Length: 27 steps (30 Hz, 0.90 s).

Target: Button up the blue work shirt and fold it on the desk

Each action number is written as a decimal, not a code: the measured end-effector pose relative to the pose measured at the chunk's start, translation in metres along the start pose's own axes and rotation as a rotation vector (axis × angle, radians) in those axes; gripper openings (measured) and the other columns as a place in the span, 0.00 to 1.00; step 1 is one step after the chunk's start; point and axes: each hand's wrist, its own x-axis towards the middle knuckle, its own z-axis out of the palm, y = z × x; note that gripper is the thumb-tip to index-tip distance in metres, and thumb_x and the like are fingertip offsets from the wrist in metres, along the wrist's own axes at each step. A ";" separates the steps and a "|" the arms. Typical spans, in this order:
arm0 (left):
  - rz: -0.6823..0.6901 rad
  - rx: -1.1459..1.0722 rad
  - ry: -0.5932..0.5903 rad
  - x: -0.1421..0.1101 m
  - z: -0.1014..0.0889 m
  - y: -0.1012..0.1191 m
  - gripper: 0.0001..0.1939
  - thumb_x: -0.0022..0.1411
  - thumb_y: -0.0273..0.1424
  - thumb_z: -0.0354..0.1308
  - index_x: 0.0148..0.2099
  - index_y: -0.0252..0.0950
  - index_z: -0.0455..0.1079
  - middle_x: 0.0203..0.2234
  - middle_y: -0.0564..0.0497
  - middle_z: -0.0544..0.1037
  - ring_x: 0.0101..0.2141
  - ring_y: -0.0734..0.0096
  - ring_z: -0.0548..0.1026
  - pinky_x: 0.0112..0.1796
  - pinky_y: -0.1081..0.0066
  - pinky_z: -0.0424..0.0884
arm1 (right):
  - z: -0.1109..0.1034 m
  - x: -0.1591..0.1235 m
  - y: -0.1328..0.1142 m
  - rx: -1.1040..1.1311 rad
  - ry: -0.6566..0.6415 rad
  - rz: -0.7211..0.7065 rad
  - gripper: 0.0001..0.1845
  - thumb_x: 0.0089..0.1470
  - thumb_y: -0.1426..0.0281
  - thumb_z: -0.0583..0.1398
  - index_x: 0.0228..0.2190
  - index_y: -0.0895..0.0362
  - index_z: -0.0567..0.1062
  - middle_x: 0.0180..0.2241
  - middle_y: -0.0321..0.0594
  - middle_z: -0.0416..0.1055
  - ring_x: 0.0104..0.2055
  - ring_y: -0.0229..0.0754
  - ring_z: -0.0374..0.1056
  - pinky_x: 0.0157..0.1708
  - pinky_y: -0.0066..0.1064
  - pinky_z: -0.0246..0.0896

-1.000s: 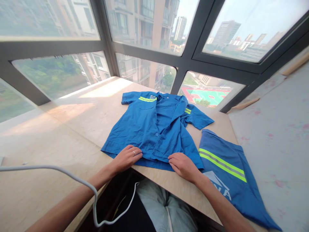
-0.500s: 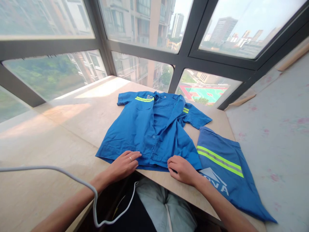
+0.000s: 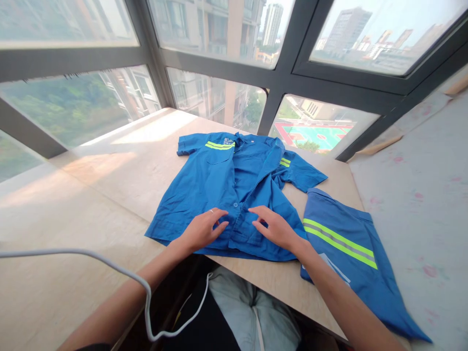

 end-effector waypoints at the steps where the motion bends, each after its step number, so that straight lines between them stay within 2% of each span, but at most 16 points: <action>1: -0.035 -0.004 0.011 0.012 0.003 0.001 0.15 0.69 0.35 0.52 0.54 0.36 0.68 0.43 0.47 0.77 0.34 0.69 0.77 0.37 0.69 0.73 | 0.000 0.008 0.002 -0.033 0.020 0.006 0.23 0.61 0.72 0.54 0.57 0.55 0.66 0.54 0.47 0.68 0.37 0.39 0.72 0.43 0.36 0.70; 4: -0.174 0.060 -0.020 0.043 0.012 0.004 0.17 0.68 0.33 0.53 0.56 0.34 0.69 0.47 0.44 0.75 0.39 0.65 0.77 0.41 0.68 0.72 | -0.001 0.035 0.009 -0.169 0.037 0.008 0.29 0.59 0.75 0.54 0.62 0.53 0.62 0.60 0.48 0.61 0.48 0.44 0.71 0.46 0.38 0.71; 7: -0.281 0.148 -0.152 0.062 0.016 0.006 0.16 0.67 0.33 0.54 0.55 0.36 0.71 0.48 0.44 0.74 0.44 0.61 0.76 0.42 0.67 0.72 | 0.000 0.056 0.017 -0.283 -0.017 0.007 0.30 0.58 0.76 0.54 0.62 0.54 0.63 0.63 0.47 0.57 0.57 0.49 0.65 0.49 0.40 0.70; 9: -0.313 0.183 -0.234 0.069 0.018 0.005 0.15 0.67 0.34 0.55 0.53 0.38 0.73 0.47 0.45 0.74 0.44 0.61 0.76 0.41 0.68 0.71 | 0.000 0.064 0.023 -0.316 -0.095 -0.004 0.26 0.59 0.76 0.54 0.58 0.54 0.68 0.59 0.47 0.62 0.54 0.48 0.68 0.48 0.39 0.70; 11: -0.334 0.195 -0.285 0.074 0.019 0.003 0.13 0.67 0.35 0.55 0.50 0.39 0.75 0.45 0.45 0.74 0.42 0.61 0.77 0.40 0.68 0.71 | 0.000 0.066 0.027 -0.319 -0.171 -0.025 0.21 0.59 0.76 0.54 0.53 0.55 0.74 0.51 0.47 0.68 0.47 0.46 0.71 0.46 0.37 0.70; 14: -0.334 0.195 -0.324 0.079 0.022 -0.001 0.11 0.67 0.33 0.54 0.44 0.39 0.77 0.41 0.46 0.76 0.38 0.61 0.77 0.36 0.68 0.69 | -0.006 0.061 0.032 -0.274 -0.220 -0.059 0.16 0.60 0.77 0.55 0.46 0.57 0.78 0.42 0.45 0.70 0.41 0.43 0.71 0.43 0.34 0.68; 19: -0.265 0.105 -0.304 0.087 0.022 -0.007 0.09 0.65 0.29 0.54 0.38 0.37 0.76 0.37 0.47 0.77 0.38 0.61 0.76 0.36 0.68 0.67 | -0.024 0.049 0.035 -0.139 -0.249 -0.095 0.13 0.63 0.69 0.56 0.45 0.56 0.78 0.42 0.44 0.72 0.42 0.42 0.71 0.44 0.33 0.67; 24: -0.271 -0.143 -0.221 0.088 0.017 -0.010 0.08 0.63 0.31 0.56 0.37 0.36 0.76 0.35 0.49 0.79 0.36 0.65 0.75 0.37 0.70 0.65 | -0.032 0.047 0.037 -0.224 -0.305 -0.119 0.13 0.65 0.69 0.54 0.43 0.57 0.79 0.41 0.44 0.75 0.42 0.43 0.72 0.42 0.32 0.67; 27: -0.238 -0.200 -0.238 0.085 0.016 -0.015 0.08 0.62 0.30 0.56 0.36 0.35 0.75 0.33 0.49 0.79 0.34 0.67 0.74 0.36 0.71 0.63 | -0.032 0.051 0.038 -0.261 -0.323 -0.153 0.12 0.64 0.70 0.55 0.42 0.56 0.79 0.41 0.44 0.76 0.42 0.42 0.73 0.41 0.30 0.66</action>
